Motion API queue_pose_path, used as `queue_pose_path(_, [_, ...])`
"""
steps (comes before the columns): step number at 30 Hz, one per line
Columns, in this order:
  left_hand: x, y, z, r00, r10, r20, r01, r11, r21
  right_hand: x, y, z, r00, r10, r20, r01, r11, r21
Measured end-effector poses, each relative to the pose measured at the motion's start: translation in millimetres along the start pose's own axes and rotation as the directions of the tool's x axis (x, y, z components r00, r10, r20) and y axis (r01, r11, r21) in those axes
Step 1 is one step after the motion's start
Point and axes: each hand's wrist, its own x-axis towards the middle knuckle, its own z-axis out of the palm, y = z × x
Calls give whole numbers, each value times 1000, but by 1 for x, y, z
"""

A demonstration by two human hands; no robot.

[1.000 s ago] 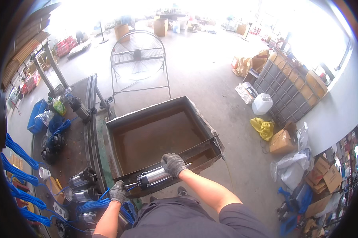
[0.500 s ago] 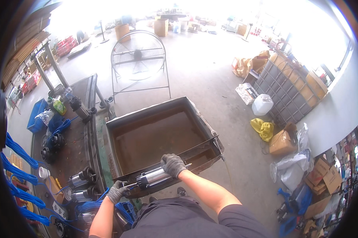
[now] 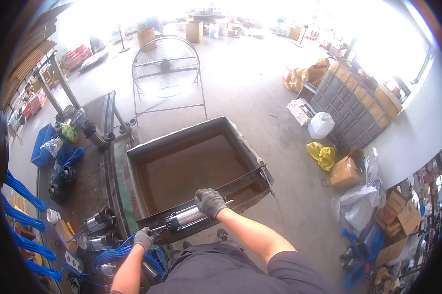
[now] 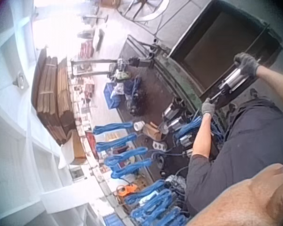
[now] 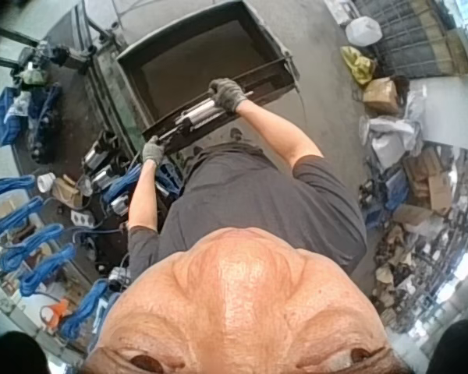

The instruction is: Testing a cylindrical water pump for leaks by submerging it in a tank of water and inspecting it.

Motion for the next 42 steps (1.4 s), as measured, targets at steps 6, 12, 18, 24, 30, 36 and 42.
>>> queue_pose_path(6, [-13,23,3,987,-78,-138,88,994,69,-1,1,-4,999,20,28,-20,1000,14])
queue_pose_path(12, [-1,-5,-12,875,-147,461,418,710,-567,-3,4,3,999,46,21,-47,996,74])
queue_pose_path(18, [15,-26,16,792,-24,611,603,192,-774,0,15,21,997,6,-72,3,993,116])
queue_pose_path(24, [8,-15,21,997,68,-31,-74,921,-383,1,22,27,990,-54,-127,75,984,163])
queue_pose_path(30, [15,-10,-1,964,48,261,-2,985,-172,3,32,31,987,-113,-116,134,973,189])
queue_pose_path(36, [3,9,1,997,-13,82,4,995,104,5,38,38,986,-112,-126,137,967,213])
queue_pose_path(42, [-10,12,26,971,7,-239,44,978,206,-1,21,25,992,-67,-107,89,973,212])
